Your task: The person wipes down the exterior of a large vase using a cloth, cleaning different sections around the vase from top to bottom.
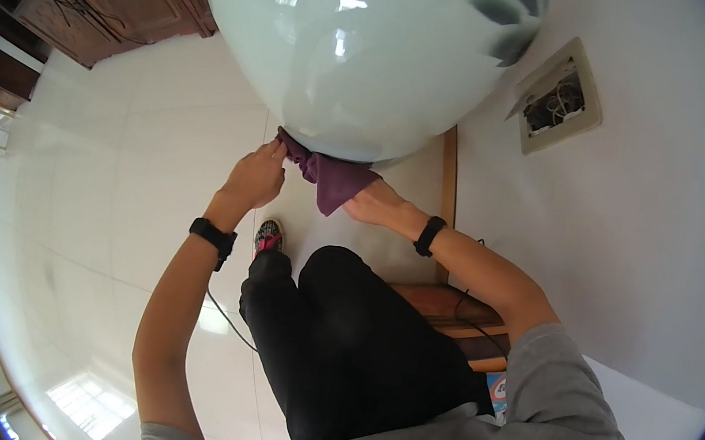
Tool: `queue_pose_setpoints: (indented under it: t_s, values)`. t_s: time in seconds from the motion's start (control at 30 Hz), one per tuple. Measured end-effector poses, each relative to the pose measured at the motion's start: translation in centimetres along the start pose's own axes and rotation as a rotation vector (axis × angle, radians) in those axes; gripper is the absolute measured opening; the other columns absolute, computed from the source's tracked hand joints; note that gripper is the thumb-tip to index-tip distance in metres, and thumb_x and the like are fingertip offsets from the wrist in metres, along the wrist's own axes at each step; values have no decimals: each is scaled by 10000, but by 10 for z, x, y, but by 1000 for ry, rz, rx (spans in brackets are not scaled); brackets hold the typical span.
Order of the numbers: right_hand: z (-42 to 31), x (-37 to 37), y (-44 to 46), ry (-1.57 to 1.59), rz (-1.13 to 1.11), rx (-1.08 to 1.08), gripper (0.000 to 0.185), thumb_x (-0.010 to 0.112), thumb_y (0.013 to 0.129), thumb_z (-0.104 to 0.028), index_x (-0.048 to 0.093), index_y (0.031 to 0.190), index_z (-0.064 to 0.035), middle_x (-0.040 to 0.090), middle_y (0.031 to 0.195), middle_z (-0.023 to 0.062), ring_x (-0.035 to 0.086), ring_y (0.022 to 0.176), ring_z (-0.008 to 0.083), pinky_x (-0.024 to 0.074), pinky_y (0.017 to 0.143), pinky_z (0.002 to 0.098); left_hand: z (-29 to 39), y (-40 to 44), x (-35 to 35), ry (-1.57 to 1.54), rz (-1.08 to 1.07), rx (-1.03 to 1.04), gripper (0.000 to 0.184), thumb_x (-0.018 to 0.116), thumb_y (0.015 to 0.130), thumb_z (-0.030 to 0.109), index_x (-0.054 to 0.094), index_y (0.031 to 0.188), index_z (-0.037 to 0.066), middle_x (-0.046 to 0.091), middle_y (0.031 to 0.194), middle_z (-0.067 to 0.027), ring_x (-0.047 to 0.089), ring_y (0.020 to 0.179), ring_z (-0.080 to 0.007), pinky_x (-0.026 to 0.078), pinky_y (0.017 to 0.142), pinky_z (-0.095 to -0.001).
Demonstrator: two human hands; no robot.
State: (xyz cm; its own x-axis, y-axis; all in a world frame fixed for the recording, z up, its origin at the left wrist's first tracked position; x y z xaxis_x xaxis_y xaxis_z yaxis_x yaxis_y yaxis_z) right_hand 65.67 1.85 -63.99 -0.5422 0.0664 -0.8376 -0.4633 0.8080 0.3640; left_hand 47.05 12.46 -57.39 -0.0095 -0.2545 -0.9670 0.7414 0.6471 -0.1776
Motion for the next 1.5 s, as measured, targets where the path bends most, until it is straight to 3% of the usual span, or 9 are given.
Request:
queue_pose_setpoints:
  t_s: [0.2,0.37,0.5,0.67,0.83,1.0,1.2,1.43,1.5]
  values:
    - [-39,-130,39,-134,296,-132,488,640,864,-104,557,1331,10,600,1308,196,588,1202,359,480,1025,466,4,-16,-130,-73,491,53,259,554,900,12,616,1151,-10,680,1047,-178,662,926,-399,551,802,-463]
    - [-66,-268,66,-339,745,-123,477,687,884,-183,605,1324,-18,670,1243,158,614,1203,333,467,1052,450,50,-28,-247,5,942,-2,396,591,879,2,592,1275,-7,671,1161,-199,664,1022,-400,551,849,-456]
    - [-30,-364,97,-236,988,260,397,596,955,-197,604,1277,35,646,1203,238,634,1061,395,505,919,478,125,-14,-309,195,1129,119,511,606,895,93,513,1377,-51,595,1278,-304,592,1171,-459,510,981,-470]
    - [42,-392,119,-77,1025,552,354,534,988,-242,687,1229,-32,688,1180,172,644,1102,401,519,959,469,182,25,-306,277,1114,95,576,557,981,206,421,1418,-145,464,1366,-405,454,1299,-555,423,1074,-532]
    - [52,-372,99,89,1162,488,326,562,976,-213,709,1198,-25,701,1053,194,668,1003,382,522,897,438,181,37,-271,301,1143,185,633,516,1006,215,329,1443,-204,414,1379,-441,349,1348,-616,337,1129,-580]
    - [46,-336,67,178,1332,377,314,541,977,-104,684,1241,-10,675,934,166,665,852,293,506,809,353,188,37,-249,378,1099,388,575,550,927,230,480,1389,-106,515,1346,-314,457,1309,-508,297,1145,-605]
    - [68,-244,18,193,1529,466,372,491,965,-33,614,1304,57,687,1094,169,648,1006,252,482,939,320,196,37,-194,533,1130,488,495,644,841,272,634,1292,68,639,1262,-97,567,1240,-297,352,1118,-534]
    - [84,-153,-30,152,1256,531,537,691,839,-98,563,1338,53,662,1188,177,615,1118,255,460,1008,362,144,46,-29,814,272,779,558,413,1030,245,367,1555,61,418,1584,-39,392,1446,-165,297,1219,-310]
    - [92,-124,-43,386,1225,670,562,732,809,-142,574,1313,50,663,1178,211,634,1118,320,479,982,391,125,46,12,884,243,838,551,415,1027,221,370,1553,65,425,1579,-27,383,1451,-152,301,1219,-310]
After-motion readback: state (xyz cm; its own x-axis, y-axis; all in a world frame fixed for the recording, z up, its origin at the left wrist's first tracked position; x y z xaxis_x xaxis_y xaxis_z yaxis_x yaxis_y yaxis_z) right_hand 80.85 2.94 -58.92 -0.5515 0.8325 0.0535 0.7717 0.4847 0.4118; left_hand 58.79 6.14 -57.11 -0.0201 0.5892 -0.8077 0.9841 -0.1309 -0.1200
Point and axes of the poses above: each hand's wrist, its own y-axis towards the middle knuckle, its own x-axis out of the palm, z = x × y, the point moved 4 cm from there along y, towards the middle knuckle
